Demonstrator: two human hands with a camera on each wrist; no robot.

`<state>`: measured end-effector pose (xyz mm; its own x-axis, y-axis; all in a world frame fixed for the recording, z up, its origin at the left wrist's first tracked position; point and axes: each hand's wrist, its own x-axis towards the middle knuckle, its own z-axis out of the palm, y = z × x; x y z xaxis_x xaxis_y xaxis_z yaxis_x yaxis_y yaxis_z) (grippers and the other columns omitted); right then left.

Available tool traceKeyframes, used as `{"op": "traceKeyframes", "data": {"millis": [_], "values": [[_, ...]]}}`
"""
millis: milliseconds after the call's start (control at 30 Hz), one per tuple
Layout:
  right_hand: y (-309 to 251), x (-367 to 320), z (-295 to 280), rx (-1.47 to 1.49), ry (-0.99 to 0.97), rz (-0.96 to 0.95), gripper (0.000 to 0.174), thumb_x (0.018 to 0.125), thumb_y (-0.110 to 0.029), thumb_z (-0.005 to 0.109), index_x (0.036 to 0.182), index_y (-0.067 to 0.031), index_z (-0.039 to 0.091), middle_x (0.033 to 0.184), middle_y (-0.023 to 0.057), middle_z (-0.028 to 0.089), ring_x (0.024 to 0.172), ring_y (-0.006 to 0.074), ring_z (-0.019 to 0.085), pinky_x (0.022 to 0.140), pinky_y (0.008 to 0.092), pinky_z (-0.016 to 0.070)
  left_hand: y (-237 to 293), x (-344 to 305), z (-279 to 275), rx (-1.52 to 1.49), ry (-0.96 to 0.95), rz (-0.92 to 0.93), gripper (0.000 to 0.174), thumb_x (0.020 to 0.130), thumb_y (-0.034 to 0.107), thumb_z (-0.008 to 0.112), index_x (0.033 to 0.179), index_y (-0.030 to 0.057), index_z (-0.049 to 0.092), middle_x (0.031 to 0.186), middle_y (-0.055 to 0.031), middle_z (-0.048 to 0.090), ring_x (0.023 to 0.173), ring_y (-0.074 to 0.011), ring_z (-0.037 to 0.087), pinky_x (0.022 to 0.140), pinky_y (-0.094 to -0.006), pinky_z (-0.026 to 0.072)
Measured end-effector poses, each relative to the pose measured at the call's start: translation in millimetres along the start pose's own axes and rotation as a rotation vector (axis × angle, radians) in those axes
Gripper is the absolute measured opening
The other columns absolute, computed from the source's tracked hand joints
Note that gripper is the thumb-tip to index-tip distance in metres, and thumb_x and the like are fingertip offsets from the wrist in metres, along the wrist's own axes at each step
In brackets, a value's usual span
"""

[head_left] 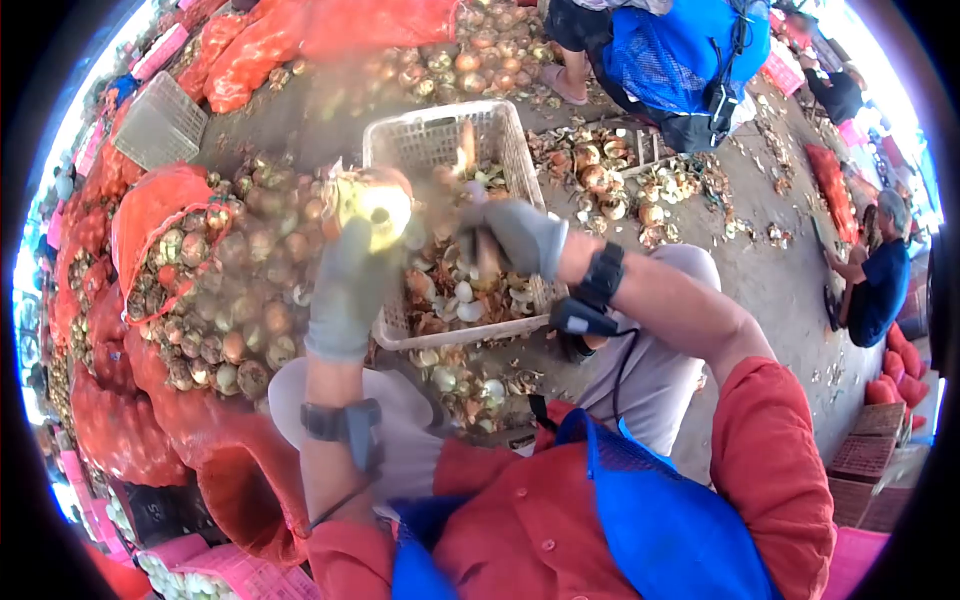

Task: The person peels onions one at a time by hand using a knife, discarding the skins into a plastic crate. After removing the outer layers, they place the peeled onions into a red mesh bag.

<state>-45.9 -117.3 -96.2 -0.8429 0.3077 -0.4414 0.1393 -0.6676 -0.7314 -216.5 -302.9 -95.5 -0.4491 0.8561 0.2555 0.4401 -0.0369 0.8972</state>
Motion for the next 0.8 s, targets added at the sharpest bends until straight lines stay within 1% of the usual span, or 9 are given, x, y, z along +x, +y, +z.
{"op": "traceKeyframes", "data": {"millis": [67, 133, 167, 200, 267, 300, 533, 633, 800], "values": [[-26.8, -52.8, 48.7, -0.149, 0.031, 0.125, 0.025, 0.107, -0.022, 0.054, 0.125, -0.0068, 0.062, 0.070, 0.0040, 0.061, 0.058, 0.0122, 0.061, 0.046, 0.0220, 0.0446, 37.9, -2.3, 1.0, -1.155, 0.005, -0.318, 0.037, 0.098, 0.019, 0.064, 0.132, 0.0024, 0.061, 0.120, -0.0027, 0.064, 0.112, -0.0157, 0.060, 0.097, -0.0325, 0.0491], [-40.3, -71.6, 73.0, -0.542, 0.054, -0.289, 0.020, 0.107, -0.018, 0.052, 0.119, -0.0082, 0.065, 0.075, 0.0024, 0.063, 0.056, 0.0112, 0.060, 0.049, 0.0214, 0.0451, 42.7, -9.3, -4.3, -1.074, 0.054, -0.304, 0.037, 0.097, 0.017, 0.064, 0.131, 0.0020, 0.061, 0.119, -0.0028, 0.064, 0.110, -0.0152, 0.061, 0.095, -0.0316, 0.0492], [-39.7, -59.4, 59.1, -0.847, -0.017, -0.542, 0.017, 0.096, -0.011, 0.060, 0.112, -0.0074, 0.066, 0.091, 0.0050, 0.069, 0.071, 0.0162, 0.069, 0.058, 0.0291, 0.0553, 43.6, -9.2, -4.8, -0.989, 0.061, -0.291, 0.036, 0.097, 0.015, 0.064, 0.130, 0.0016, 0.061, 0.118, -0.0028, 0.065, 0.108, -0.0147, 0.062, 0.094, -0.0306, 0.0492], [-39.4, -59.7, 56.6, -0.842, -0.002, -0.548, 0.017, 0.096, -0.011, 0.060, 0.112, -0.0074, 0.066, 0.091, 0.0050, 0.069, 0.071, 0.0162, 0.069, 0.058, 0.0291, 0.0553, 41.5, -6.5, -3.1, -0.989, 0.045, -0.291, 0.036, 0.097, 0.015, 0.064, 0.130, 0.0016, 0.061, 0.118, -0.0028, 0.065, 0.108, -0.0147, 0.062, 0.094, -0.0306, 0.0492], [-41.2, -62.5, 53.4, -1.389, -0.052, -1.208, 0.022, 0.090, -0.012, 0.063, 0.111, -0.0075, 0.068, 0.097, 0.0125, 0.068, 0.076, 0.0277, 0.071, 0.061, 0.0379, 0.0570, 40.7, -0.8, 1.6, -0.827, -0.029, -0.288, 0.038, 0.095, 0.014, 0.065, 0.131, 0.0020, 0.061, 0.116, -0.0030, 0.065, 0.108, -0.0139, 0.062, 0.094, -0.0309, 0.0489], [-36.0, -69.1, 55.1, -1.513, 0.031, -1.137, 0.025, 0.085, -0.014, 0.065, 0.107, -0.0054, 0.070, 0.103, 0.0184, 0.067, 0.082, 0.0352, 0.070, 0.066, 0.0431, 0.0575, 41.3, -0.6, -2.4, -0.588, -0.083, -0.216, 0.041, 0.093, 0.009, 0.067, 0.132, 0.0014, 0.060, 0.115, -0.0048, 0.067, 0.102, -0.0143, 0.065, 0.089, -0.0318, 0.0526], [-33.6, -50.7, 48.6, -1.748, 0.094, -0.836, 0.020, 0.083, -0.017, 0.067, 0.097, -0.0038, 0.071, 0.101, 0.0170, 0.068, 0.093, 0.0381, 0.070, 0.079, 0.0475, 0.0564, 42.2, 3.8, 3.8, -0.360, -0.084, -0.202, 0.049, 0.085, -0.001, 0.073, 0.131, -0.0034, 0.059, 0.112, -0.0077, 0.072, 0.095, -0.0147, 0.070, 0.078, -0.0288, 0.0579], [-37.9, -38.9, 35.2, -1.672, 0.143, -1.204, 0.022, 0.083, -0.019, 0.068, 0.100, -0.0045, 0.071, 0.100, 0.0161, 0.069, 0.094, 0.0367, 0.071, 0.080, 0.0470, 0.0567, 49.1, 0.6, 7.2, -0.385, -0.080, -0.166, 0.053, 0.082, 0.003, 0.078, 0.131, -0.0041, 0.059, 0.112, -0.0086, 0.073, 0.100, -0.0146, 0.070, 0.081, -0.0286, 0.0577], [-27.7, -34.0, 31.0, -1.733, 0.114, -1.169, 0.024, 0.084, -0.022, 0.069, 0.103, -0.0074, 0.070, 0.097, 0.0116, 0.068, 0.089, 0.0361, 0.070, 0.077, 0.0458, 0.0568, 46.3, 0.2, 3.0, -0.270, -0.094, -0.148, 0.054, 0.080, 0.000, 0.075, 0.132, -0.0033, 0.058, 0.121, -0.0100, 0.071, 0.104, -0.0149, 0.069, 0.090, -0.0282, 0.0555]]}}
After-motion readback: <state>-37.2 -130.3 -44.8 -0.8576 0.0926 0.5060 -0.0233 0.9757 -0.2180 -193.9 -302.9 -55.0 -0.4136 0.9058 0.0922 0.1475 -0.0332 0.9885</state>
